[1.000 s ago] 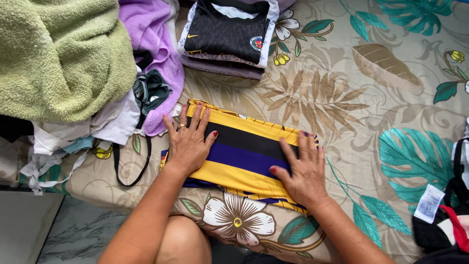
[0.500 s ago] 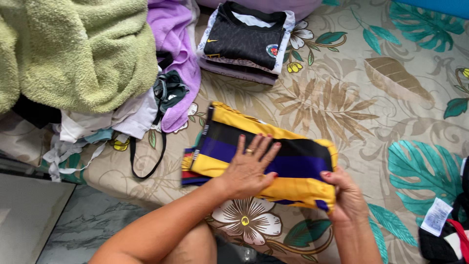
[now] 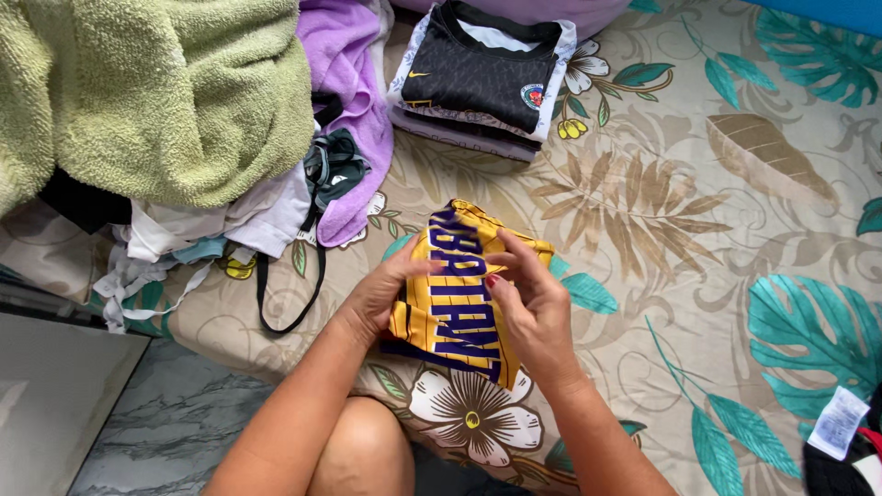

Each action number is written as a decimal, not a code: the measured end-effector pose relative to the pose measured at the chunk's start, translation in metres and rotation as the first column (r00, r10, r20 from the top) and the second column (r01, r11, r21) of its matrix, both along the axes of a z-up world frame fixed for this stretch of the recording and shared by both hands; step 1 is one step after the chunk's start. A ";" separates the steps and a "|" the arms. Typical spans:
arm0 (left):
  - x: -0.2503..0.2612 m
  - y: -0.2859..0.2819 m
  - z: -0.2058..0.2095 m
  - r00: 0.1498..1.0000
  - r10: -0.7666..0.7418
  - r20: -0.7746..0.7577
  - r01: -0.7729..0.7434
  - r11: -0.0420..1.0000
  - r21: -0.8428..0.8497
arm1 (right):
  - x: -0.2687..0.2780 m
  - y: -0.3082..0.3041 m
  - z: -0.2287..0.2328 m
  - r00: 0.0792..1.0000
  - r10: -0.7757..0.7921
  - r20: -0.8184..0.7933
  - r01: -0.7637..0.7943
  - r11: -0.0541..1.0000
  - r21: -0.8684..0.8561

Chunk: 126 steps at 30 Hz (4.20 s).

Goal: The person folds a black t-shirt with a gold design, a yellow and blue sports jersey, and a white tank top with red trim. They smooth each item on the bed and fold them into neat rectangles, stacking them one by one.

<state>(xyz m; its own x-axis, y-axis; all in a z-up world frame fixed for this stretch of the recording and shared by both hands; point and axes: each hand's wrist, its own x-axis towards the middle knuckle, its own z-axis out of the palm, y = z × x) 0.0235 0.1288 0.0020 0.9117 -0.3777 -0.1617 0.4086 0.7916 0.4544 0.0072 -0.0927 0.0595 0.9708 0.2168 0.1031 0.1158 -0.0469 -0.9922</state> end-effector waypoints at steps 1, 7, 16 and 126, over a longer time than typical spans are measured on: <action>0.001 -0.002 0.001 0.999 -0.002 0.040 -0.006 0.983 0.183 | -0.002 0.000 -0.004 0.984 -0.042 0.173 0.077 0.977 -0.199; -0.007 -0.014 0.025 0.917 0.117 0.381 -0.398 0.216 0.892 | -0.004 0.001 -0.023 0.854 0.203 0.479 0.268 0.618 -0.739; -0.017 -0.042 0.025 0.524 -0.708 0.475 -0.851 -0.402 0.339 | -0.012 -0.024 -0.050 0.897 -0.441 0.037 0.441 0.882 -0.164; 0.061 -0.473 0.143 0.090 -0.431 0.898 -0.685 0.628 0.370 | 0.029 -0.419 0.103 0.354 -0.298 0.887 0.924 -0.033 -0.380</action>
<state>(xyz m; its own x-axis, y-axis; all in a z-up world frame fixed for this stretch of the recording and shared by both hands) 0.0845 -0.3443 0.1452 0.4576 -0.5252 0.7175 -0.8341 0.0261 0.5510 0.0359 -0.5118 0.1629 0.5584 -0.1982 0.8055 -0.1439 -0.9795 -0.1413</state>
